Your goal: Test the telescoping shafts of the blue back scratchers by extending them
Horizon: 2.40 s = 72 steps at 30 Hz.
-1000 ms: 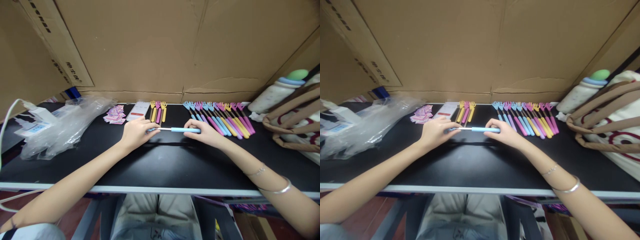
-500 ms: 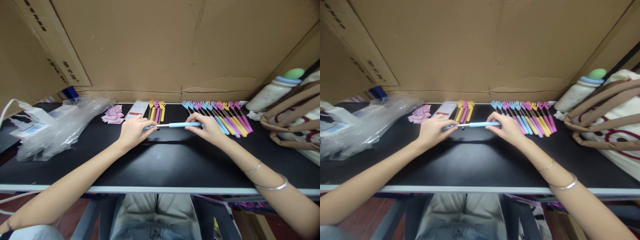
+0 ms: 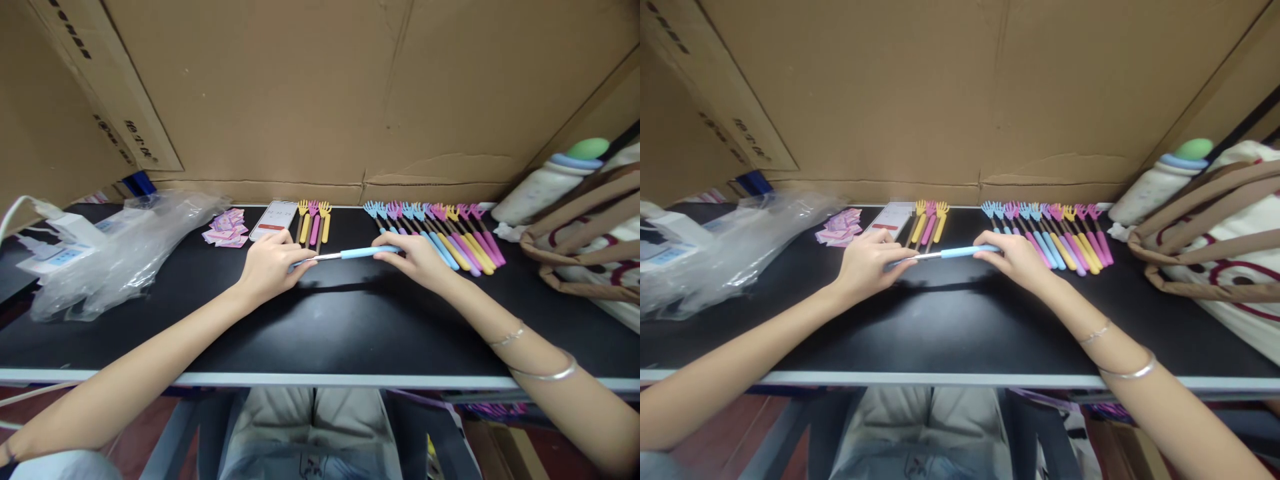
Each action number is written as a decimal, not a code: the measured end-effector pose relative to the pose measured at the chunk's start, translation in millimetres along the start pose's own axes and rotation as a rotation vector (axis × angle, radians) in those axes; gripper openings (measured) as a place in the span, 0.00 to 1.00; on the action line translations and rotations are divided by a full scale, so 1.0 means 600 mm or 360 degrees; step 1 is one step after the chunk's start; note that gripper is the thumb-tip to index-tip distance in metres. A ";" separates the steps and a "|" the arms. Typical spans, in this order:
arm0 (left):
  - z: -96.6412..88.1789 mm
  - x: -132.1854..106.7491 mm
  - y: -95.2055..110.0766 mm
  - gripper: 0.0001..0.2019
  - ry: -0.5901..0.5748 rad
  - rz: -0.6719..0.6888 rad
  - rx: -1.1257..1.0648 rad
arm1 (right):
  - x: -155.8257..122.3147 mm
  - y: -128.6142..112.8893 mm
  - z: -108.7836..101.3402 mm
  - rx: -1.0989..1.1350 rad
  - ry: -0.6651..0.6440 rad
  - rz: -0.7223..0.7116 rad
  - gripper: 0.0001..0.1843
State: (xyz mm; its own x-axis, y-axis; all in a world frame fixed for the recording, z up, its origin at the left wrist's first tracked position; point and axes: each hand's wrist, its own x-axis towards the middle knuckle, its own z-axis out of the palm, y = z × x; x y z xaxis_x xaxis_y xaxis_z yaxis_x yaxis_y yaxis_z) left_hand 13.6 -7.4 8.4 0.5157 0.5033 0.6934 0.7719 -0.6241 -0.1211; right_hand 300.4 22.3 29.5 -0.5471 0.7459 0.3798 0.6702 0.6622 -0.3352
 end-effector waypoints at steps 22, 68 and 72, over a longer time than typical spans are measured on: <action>-0.002 -0.005 0.006 0.11 -0.0168 -0.0032 -0.0076 | -0.004 -0.019 -0.001 0.0316 -0.0415 0.0089 0.20; -0.001 0.008 0.002 0.13 -0.0911 -0.0437 -0.0713 | -0.011 -0.032 0.006 -0.0204 0.0019 -0.0160 0.15; 0.004 0.004 -0.002 0.13 -0.0755 -0.0423 -0.0571 | -0.012 -0.032 0.009 -0.0142 0.0029 -0.0122 0.15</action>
State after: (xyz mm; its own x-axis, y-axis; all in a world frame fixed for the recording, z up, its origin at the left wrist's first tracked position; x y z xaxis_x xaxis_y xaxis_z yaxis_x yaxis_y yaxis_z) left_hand 14.8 -4.1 8.7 0.4961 0.8259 0.2680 0.7659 -0.5616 0.3129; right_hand 288.6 4.7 28.8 -0.5896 0.6914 0.4175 0.6691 0.7077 -0.2269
